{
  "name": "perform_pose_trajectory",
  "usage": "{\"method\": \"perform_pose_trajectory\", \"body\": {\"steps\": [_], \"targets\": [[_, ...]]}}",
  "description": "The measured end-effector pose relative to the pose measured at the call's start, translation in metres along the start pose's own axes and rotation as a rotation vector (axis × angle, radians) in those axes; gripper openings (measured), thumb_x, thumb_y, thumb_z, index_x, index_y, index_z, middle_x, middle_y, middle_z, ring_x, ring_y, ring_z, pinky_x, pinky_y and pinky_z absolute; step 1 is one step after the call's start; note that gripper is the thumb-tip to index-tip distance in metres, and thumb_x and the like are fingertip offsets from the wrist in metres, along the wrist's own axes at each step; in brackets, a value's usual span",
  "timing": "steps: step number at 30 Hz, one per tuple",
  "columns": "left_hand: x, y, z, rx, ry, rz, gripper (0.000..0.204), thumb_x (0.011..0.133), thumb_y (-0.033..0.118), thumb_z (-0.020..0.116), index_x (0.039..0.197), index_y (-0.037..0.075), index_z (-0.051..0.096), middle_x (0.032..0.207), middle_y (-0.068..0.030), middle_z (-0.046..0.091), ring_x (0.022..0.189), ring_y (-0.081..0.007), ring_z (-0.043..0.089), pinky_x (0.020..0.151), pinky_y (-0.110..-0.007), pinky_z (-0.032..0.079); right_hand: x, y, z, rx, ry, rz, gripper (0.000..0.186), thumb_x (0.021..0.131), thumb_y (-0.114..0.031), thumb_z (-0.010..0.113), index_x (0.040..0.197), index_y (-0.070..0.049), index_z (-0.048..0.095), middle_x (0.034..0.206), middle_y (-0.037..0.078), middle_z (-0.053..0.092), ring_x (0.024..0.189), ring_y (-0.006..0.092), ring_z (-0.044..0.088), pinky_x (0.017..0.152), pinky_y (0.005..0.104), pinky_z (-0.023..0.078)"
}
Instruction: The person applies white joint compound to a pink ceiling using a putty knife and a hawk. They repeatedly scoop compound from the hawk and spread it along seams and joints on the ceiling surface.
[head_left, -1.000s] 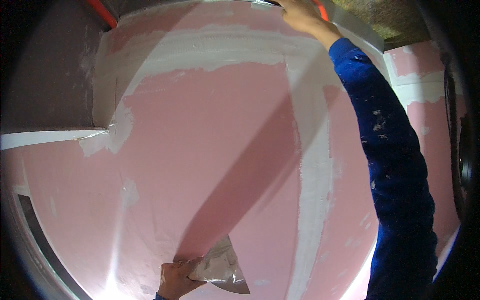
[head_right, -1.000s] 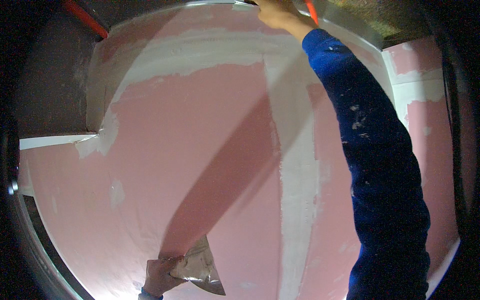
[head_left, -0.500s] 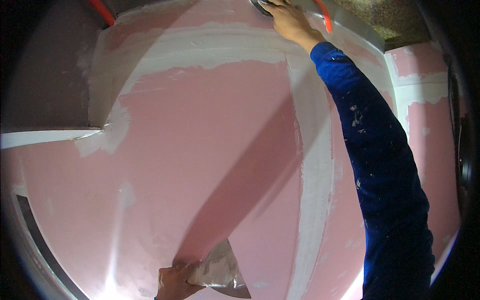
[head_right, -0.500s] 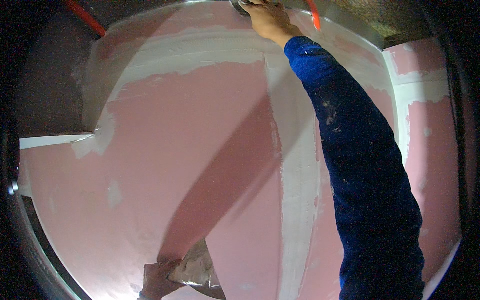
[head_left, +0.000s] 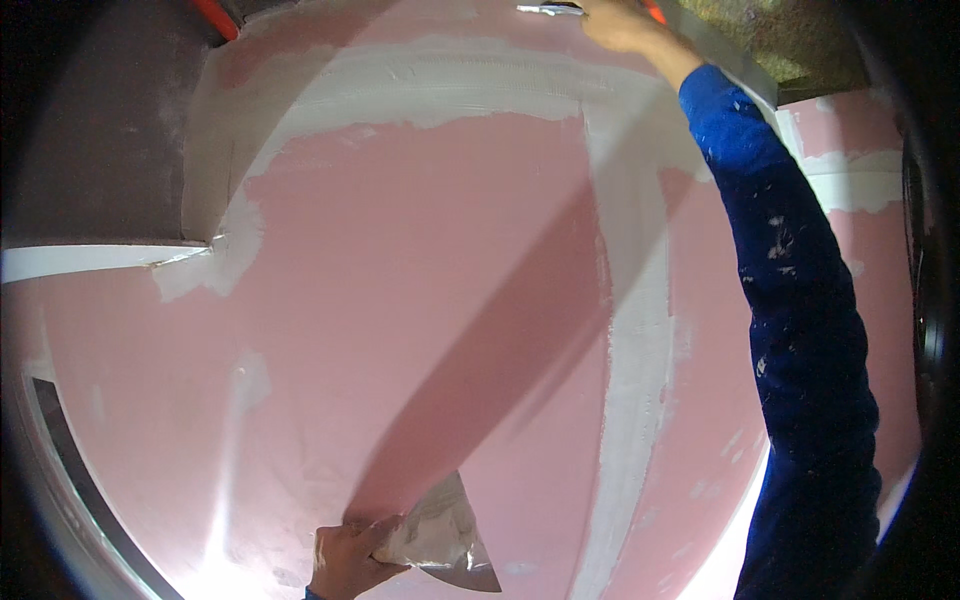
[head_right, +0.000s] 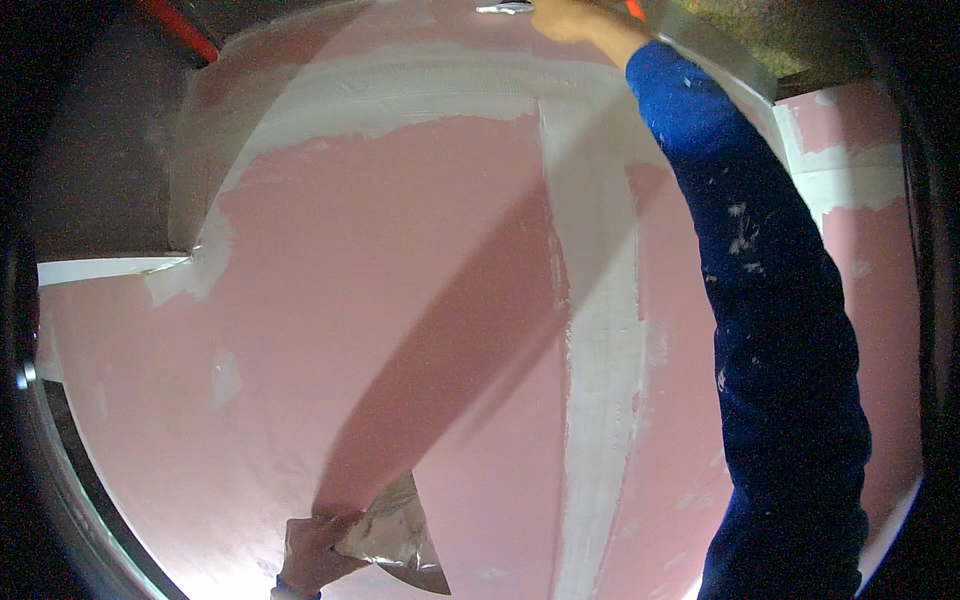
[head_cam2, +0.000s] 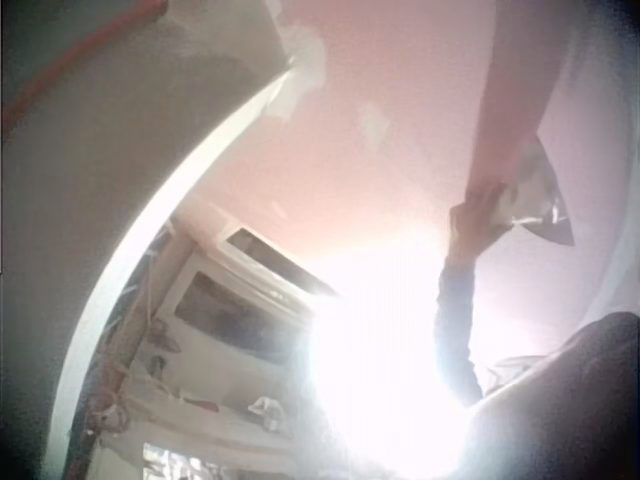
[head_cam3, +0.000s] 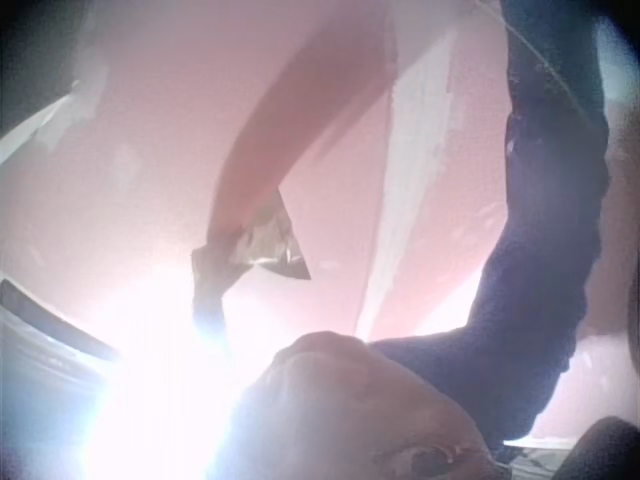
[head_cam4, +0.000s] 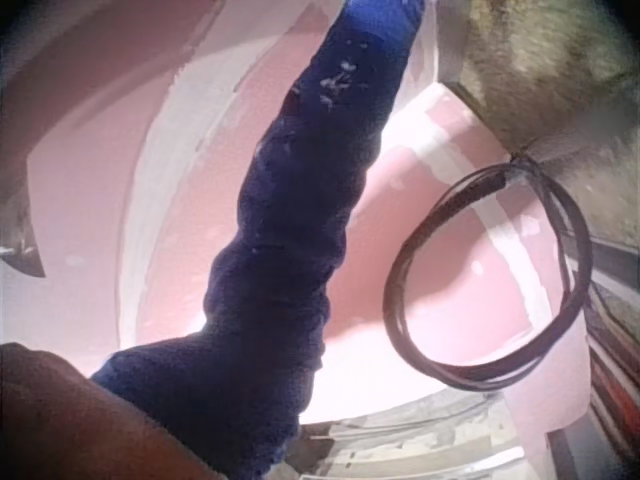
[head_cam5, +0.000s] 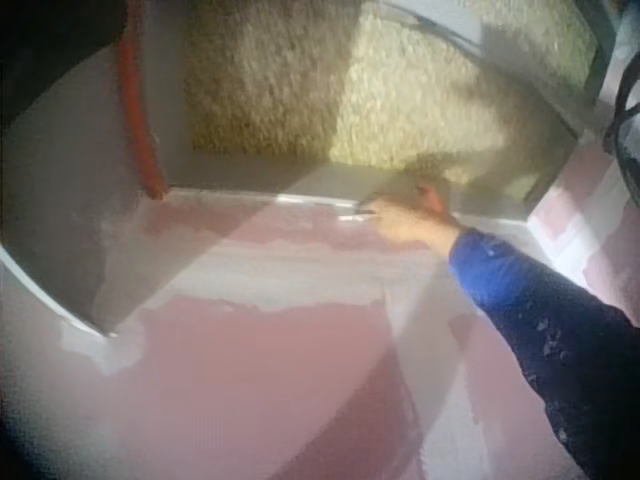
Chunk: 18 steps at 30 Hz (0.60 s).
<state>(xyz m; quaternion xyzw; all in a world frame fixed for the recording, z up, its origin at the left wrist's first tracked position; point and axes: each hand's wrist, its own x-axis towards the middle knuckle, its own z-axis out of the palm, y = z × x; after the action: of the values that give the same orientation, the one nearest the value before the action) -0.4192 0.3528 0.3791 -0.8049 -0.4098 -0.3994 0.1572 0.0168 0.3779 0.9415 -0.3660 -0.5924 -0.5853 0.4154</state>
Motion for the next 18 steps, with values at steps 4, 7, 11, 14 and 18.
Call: {"method": "perform_pose_trajectory", "body": {"steps": [4,7,11,14,18], "targets": [[0.0,0.002,-0.002,-0.075,0.011,-0.018,0.061,0.055,0.034,0.097,0.108,0.012,0.078,0.084,-0.0143,0.077,0.072,-0.0298,0.077,0.068,-0.039,0.062,0.003,-0.031,-0.006,-0.092,0.08,0.058,0.051,0.091,-0.004,0.046,0.137,-0.017,0.064,0.142,0.016,0.06,0.132,0.0355,0.055,0.11,0.0463,0.043],[0.001,0.005,-0.002,-0.119,0.059,-0.002,0.06,0.055,0.034,0.097,0.107,0.012,0.078,0.083,-0.0138,0.077,0.073,-0.0299,0.077,0.068,-0.039,0.062,0.014,-0.046,0.001,-0.025,0.077,-0.102,0.048,0.092,-0.003,0.045,0.134,-0.015,0.064,0.136,0.017,0.063,0.132,0.035,0.055,0.11,0.0432,0.044],[0.0,0.006,-0.003,-0.047,0.016,-0.009,0.06,0.056,0.036,0.097,0.108,0.012,0.078,0.083,-0.0137,0.077,0.075,-0.0298,0.077,0.07,-0.04,0.062,0.012,-0.063,0.024,-0.168,0.218,-0.069,0.044,0.093,-0.003,0.049,0.135,-0.012,0.061,0.13,0.017,0.064,0.125,0.0384,0.058,0.107,0.0449,0.046],[-0.001,0.005,-0.002,-0.042,-0.03,-0.066,0.06,0.056,0.038,0.096,0.108,0.013,0.078,0.083,-0.0128,0.076,0.075,-0.0298,0.076,0.071,-0.041,0.062,0.007,-0.068,0.041,-0.281,0.362,-0.078,0.043,0.094,-0.007,0.053,0.136,-0.011,0.058,0.13,0.017,0.062,0.121,0.0407,0.059,0.103,0.0471,0.048],[-0.003,0.004,0.002,0.197,-0.405,-0.169,0.077,0.077,0.036,0.08,0.147,0.027,0.049,0.141,-0.0114,0.06,0.098,-0.0346,0.072,0.083,-0.045,0.06,0.012,-0.059,0.044,-0.249,0.146,-0.073,0.041,0.097,-0.011,0.05,0.137,-0.01,0.058,0.133,0.019,0.061,0.12,0.0416,0.06,0.101,0.0501,0.048]]}}
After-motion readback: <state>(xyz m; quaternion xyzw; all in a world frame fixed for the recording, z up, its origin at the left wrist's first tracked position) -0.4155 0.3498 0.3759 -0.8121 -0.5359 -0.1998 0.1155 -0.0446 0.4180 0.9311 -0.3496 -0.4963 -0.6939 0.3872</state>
